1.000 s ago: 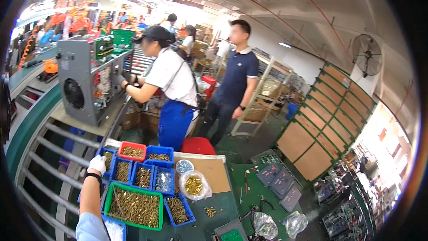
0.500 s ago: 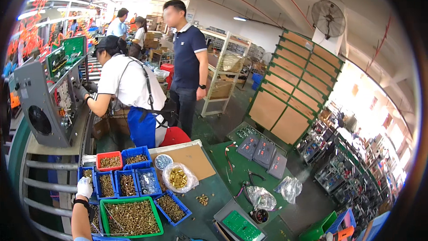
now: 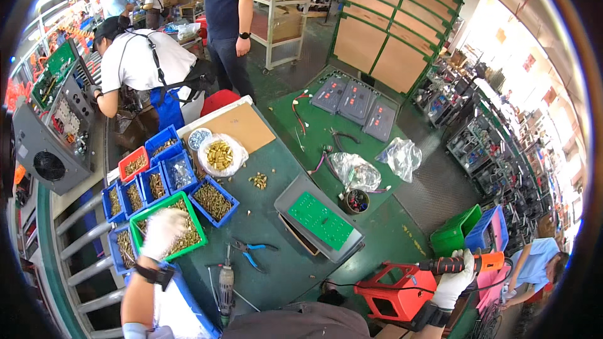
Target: Assembling and inspecting electronic control panels in a factory setting.
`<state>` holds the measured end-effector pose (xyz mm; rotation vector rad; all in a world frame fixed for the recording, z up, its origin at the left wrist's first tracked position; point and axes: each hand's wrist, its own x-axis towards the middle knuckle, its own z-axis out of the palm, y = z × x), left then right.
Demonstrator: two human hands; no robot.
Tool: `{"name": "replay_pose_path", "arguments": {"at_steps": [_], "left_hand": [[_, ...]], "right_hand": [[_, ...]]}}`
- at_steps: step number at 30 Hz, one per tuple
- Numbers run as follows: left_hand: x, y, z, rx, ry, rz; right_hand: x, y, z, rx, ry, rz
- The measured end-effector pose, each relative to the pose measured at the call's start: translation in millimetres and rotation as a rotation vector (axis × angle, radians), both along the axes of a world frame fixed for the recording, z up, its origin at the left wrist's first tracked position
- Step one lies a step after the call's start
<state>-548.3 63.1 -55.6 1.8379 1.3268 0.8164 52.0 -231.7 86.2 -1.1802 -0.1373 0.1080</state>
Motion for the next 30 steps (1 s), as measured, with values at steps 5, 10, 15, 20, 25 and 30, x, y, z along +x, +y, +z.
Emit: {"name": "replay_pose_path", "arguments": {"at_steps": [5, 10, 15, 20, 25, 30], "left_hand": [[193, -90, -56, 0.39, 0.384, -0.529], [277, -119, -99, 0.237, 0.568, -0.242], [293, -135, -105, 0.142, 0.724, -0.092], [301, -143, -105, 0.317, 0.865, 0.009], [302, -155, -85, 0.264, 0.431, 0.643], [299, -197, -46, -0.347, -0.645, 0.69]], "right_hand": [[32, 14, -23, 0.151, 0.056, 0.092], [84, 21, -31, 0.224, 0.078, 0.274], [166, 16, -45, 0.192, 0.14, 0.368], [217, 33, -53, 0.2, 0.162, 0.508], [205, 67, -35, 0.216, 0.157, 0.587], [166, 91, -11, 0.389, 0.255, 0.856]]}}
